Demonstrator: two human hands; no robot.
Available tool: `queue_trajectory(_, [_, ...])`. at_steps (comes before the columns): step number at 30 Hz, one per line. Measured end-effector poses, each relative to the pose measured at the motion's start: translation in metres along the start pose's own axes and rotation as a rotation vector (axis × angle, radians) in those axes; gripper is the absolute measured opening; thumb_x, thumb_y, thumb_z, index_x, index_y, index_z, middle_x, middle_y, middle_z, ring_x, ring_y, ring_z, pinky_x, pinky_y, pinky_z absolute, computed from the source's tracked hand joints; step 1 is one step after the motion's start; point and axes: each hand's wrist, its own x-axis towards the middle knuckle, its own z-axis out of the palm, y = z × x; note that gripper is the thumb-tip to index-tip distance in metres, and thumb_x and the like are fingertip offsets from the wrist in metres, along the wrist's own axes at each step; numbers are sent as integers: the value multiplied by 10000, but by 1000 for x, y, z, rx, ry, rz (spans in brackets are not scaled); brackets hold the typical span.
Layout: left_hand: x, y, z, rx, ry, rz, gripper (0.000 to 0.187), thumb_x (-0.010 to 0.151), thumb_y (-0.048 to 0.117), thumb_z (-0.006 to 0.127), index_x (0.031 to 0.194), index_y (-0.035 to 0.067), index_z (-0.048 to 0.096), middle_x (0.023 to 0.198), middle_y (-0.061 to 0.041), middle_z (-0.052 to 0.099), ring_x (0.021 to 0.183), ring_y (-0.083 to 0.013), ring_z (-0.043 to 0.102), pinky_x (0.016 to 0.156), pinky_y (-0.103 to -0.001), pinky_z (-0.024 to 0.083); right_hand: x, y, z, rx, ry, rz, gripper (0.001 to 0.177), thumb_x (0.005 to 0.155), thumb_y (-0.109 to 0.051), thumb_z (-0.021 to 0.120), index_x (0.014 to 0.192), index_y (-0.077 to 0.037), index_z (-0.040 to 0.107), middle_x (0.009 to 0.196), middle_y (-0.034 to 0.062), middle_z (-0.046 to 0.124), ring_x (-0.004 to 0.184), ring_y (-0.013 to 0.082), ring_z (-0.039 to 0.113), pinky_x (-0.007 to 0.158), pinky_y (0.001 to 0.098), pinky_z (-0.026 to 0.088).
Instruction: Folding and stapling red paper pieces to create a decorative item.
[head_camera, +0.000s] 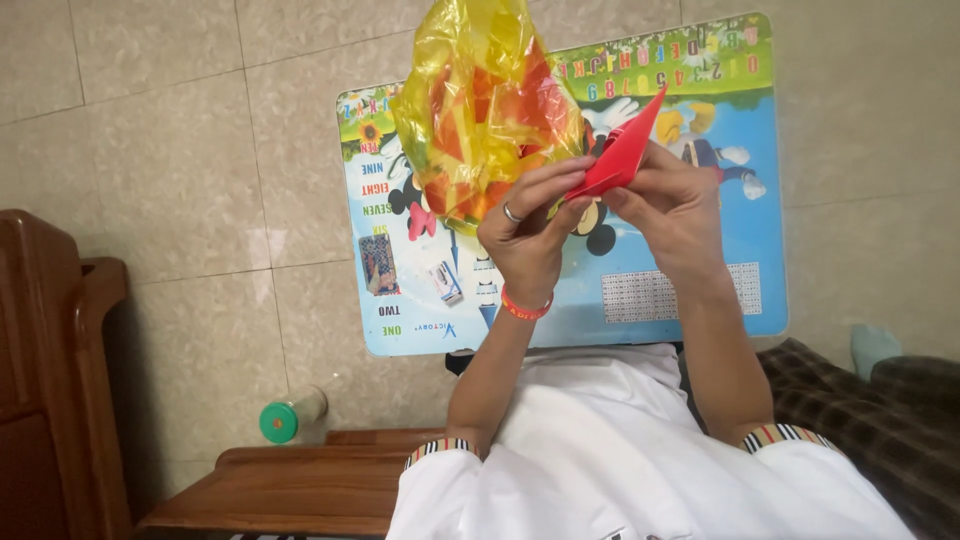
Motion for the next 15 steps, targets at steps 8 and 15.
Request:
queue_trajectory(8, [-2, 0, 1, -69, 70, -64, 203, 983, -103, 716, 1174, -35, 698, 1217, -195, 714, 1128, -219, 705, 959, -297, 595, 2, 9, -11, -222, -80, -64, 207, 940, 12, 763, 1145, 32, 745, 1254, 134, 683, 1157, 193, 665, 961, 292, 539])
queue_trajectory(15, [-3, -1, 1, -131, 69, -86, 190, 997, -110, 695, 1173, -39, 687, 1230, -202, 702, 1140, -226, 704, 949, -294, 603, -1, 14, -13, -170, -55, -79, 161, 966, -24, 751, 1116, 36, 745, 1338, 142, 665, 1255, 201, 639, 1063, 314, 520])
